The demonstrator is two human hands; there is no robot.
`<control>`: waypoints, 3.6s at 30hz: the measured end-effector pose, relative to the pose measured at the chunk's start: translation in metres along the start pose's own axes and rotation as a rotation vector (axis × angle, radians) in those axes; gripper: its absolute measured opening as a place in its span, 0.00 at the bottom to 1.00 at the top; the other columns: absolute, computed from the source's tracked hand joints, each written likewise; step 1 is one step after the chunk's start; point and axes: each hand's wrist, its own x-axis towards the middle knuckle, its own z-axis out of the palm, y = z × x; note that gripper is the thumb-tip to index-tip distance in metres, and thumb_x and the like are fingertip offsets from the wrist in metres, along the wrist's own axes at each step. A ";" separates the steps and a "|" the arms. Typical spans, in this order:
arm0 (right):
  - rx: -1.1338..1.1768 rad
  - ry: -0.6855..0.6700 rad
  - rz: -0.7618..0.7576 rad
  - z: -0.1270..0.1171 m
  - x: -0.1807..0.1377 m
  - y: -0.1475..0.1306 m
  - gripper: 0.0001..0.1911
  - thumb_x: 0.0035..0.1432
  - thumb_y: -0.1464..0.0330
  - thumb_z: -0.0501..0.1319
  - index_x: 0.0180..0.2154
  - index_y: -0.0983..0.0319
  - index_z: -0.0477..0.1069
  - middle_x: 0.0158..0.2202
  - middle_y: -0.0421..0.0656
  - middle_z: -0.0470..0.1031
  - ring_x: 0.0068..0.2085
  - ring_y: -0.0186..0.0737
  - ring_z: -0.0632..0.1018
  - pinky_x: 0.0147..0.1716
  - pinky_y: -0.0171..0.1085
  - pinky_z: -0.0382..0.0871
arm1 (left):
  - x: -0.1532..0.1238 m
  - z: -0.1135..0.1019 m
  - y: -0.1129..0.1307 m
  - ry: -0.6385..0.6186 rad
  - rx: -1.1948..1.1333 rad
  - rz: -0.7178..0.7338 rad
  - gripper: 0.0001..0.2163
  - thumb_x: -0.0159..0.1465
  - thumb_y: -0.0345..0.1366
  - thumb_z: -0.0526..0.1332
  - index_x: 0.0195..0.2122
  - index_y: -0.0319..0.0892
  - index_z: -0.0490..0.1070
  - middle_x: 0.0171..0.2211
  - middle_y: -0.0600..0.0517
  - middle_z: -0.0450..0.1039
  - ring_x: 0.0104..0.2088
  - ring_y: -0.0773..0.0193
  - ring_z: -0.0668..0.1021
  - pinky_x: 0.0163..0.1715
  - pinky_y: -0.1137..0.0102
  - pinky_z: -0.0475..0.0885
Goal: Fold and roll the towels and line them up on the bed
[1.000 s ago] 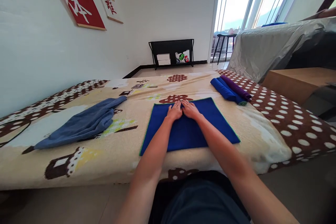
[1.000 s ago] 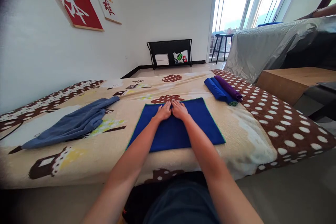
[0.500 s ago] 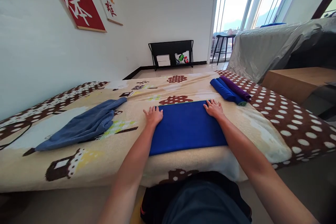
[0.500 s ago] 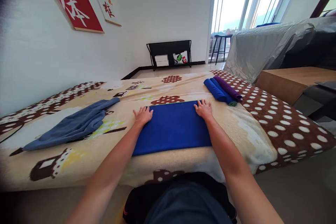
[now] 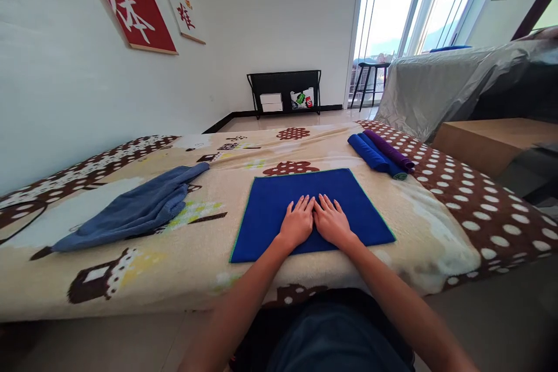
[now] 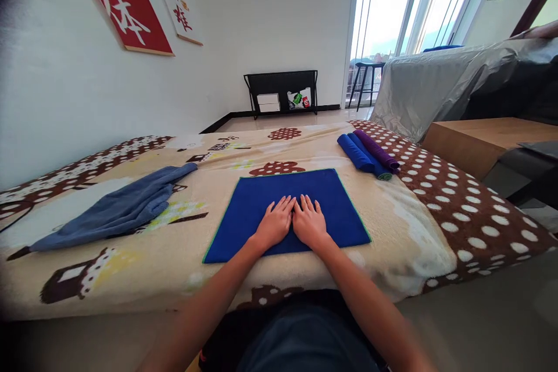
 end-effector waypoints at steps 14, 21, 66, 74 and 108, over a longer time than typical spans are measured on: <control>0.108 0.247 -0.021 -0.005 -0.091 0.072 0.29 0.71 0.54 0.49 0.68 0.57 0.60 0.69 0.45 0.57 0.69 0.48 0.61 0.67 0.55 0.54 | -0.118 -0.013 -0.039 0.230 0.083 -0.065 0.26 0.72 0.49 0.51 0.70 0.53 0.55 0.70 0.49 0.56 0.68 0.51 0.62 0.65 0.48 0.57; 0.323 0.147 -0.232 -0.016 -0.134 0.139 0.27 0.69 0.63 0.54 0.67 0.51 0.60 0.68 0.40 0.60 0.69 0.45 0.61 0.68 0.53 0.56 | -0.189 -0.021 -0.103 0.293 0.026 0.045 0.26 0.71 0.36 0.53 0.70 0.52 0.53 0.67 0.52 0.63 0.68 0.58 0.64 0.66 0.54 0.55; 0.746 0.200 -0.063 -0.023 -0.158 0.186 0.14 0.62 0.54 0.63 0.42 0.53 0.82 0.49 0.44 0.80 0.57 0.51 0.76 0.60 0.54 0.70 | -0.214 -0.037 -0.128 0.503 -0.241 -0.056 0.09 0.66 0.34 0.59 0.45 0.52 0.76 0.43 0.54 0.81 0.47 0.59 0.79 0.52 0.59 0.69; 0.803 0.120 0.011 -0.031 -0.149 0.193 0.16 0.59 0.52 0.64 0.39 0.54 0.82 0.43 0.48 0.80 0.48 0.50 0.79 0.51 0.46 0.75 | -0.210 -0.027 -0.133 0.482 -0.693 -0.371 0.12 0.63 0.44 0.63 0.44 0.46 0.68 0.39 0.49 0.79 0.43 0.58 0.81 0.48 0.62 0.75; 0.274 0.693 0.113 0.014 -0.132 0.153 0.09 0.63 0.63 0.59 0.38 0.57 0.78 0.48 0.47 0.72 0.40 0.41 0.74 0.46 0.45 0.68 | -0.165 -0.021 -0.092 0.600 0.052 -0.381 0.10 0.67 0.30 0.54 0.34 0.44 0.74 0.56 0.45 0.69 0.56 0.48 0.69 0.52 0.54 0.57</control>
